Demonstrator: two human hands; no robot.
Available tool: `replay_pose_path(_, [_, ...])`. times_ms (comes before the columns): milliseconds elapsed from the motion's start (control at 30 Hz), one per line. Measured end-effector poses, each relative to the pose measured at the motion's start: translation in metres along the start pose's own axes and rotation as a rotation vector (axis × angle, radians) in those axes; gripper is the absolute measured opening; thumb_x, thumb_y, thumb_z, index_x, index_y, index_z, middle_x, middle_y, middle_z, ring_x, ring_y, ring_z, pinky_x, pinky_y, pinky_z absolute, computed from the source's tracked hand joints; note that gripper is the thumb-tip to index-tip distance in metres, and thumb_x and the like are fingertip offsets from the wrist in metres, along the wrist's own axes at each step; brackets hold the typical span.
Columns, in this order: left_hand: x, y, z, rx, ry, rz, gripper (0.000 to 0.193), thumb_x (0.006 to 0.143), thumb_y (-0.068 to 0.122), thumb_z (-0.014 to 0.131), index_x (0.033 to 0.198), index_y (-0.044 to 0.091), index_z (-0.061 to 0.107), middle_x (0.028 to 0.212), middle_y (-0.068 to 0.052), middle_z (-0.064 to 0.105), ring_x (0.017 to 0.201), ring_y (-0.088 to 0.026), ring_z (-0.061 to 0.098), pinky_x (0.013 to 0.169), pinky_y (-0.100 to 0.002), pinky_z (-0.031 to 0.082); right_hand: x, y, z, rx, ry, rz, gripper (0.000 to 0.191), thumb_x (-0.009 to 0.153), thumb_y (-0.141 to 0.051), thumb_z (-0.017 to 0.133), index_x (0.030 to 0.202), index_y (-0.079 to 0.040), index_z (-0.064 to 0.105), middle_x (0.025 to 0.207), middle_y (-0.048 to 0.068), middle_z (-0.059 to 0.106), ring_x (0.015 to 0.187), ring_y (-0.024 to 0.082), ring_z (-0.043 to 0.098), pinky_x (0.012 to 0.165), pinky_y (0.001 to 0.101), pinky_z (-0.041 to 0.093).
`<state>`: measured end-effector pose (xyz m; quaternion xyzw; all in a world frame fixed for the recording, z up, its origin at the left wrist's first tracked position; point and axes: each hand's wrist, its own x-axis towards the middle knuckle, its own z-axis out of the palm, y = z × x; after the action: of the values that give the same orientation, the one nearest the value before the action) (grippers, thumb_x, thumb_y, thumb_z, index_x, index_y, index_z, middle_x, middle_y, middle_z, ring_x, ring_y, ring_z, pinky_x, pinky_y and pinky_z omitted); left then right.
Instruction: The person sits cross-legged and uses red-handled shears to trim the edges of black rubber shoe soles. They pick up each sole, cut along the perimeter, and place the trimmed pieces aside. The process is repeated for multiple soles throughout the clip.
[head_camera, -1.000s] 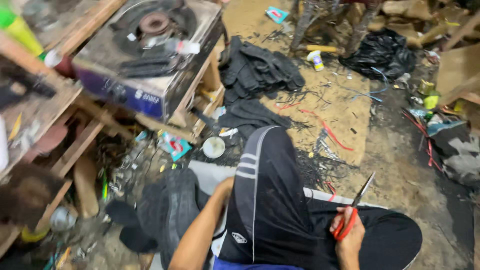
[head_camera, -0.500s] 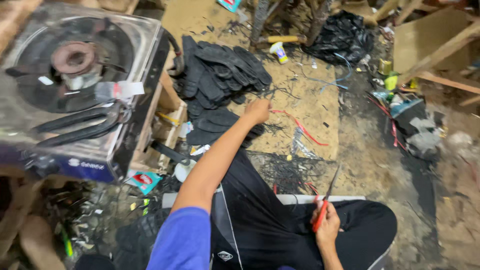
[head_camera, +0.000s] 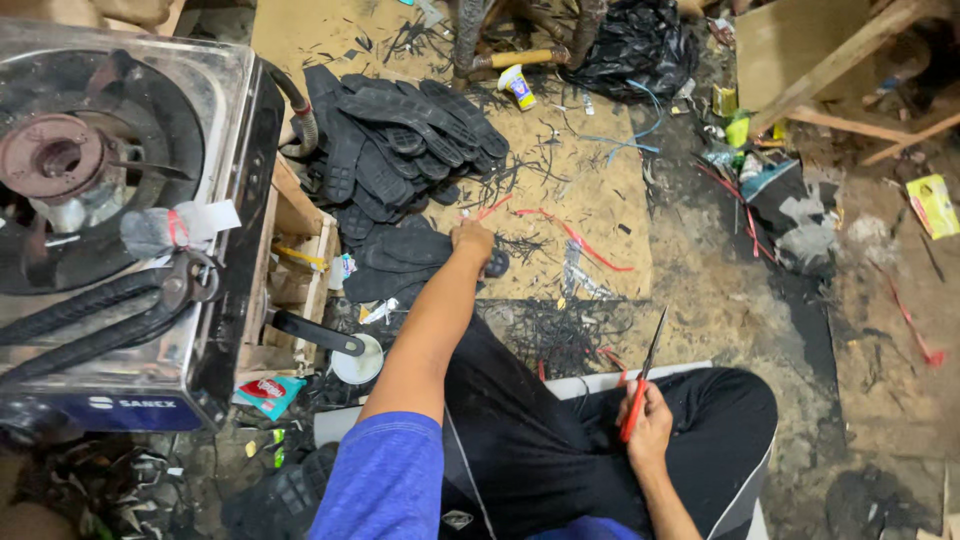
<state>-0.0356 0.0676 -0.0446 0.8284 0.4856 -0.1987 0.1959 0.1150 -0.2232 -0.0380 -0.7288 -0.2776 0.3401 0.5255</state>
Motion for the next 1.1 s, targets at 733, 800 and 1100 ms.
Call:
replay_pose_path(733, [-0.054,0.025,-0.046,-1.370,0.508,0.546,0.037,0.103,0.036,0.063,0.122,0.005,0.068,0.105,-0.013,0.066,0.097,-0.027,0.066,0.088,-0.042,0.056,-0.043,-0.014,0.005,-0.080,0.004,-0.127,0.022,0.100,-0.022,0.062,0.106,-0.001,0.068,0.058,-0.005,0.050,0.051,0.005,0.043,0.047,0.0247,0.034])
replay_pose_path(800, [-0.057,0.032,-0.043,-1.962,0.208,0.592,0.033,0.103,0.029,0.060,0.126,0.006,0.060,0.108,-0.005,0.067,0.095,-0.021,0.068,0.082,-0.040,0.060,-0.037,-0.012,0.000,0.013,0.011,-0.078,0.025,0.102,-0.025,0.059,0.106,-0.001,0.067,0.058,-0.003,0.049,0.049,0.007,0.043,0.046,0.0256,0.034])
replay_pose_path(1100, [-0.104,0.054,0.033,-2.260,0.272,0.604,0.029,0.103,0.010,0.060,0.130,0.002,0.055,0.117,-0.011,0.071,0.098,-0.020,0.072,0.078,-0.033,0.061,-0.003,0.011,-0.040,0.273,-0.074,-0.200,0.035,0.109,-0.032,0.050,0.112,0.000,0.065,0.069,0.003,0.055,0.056,0.010,0.051,0.053,0.0257,0.043])
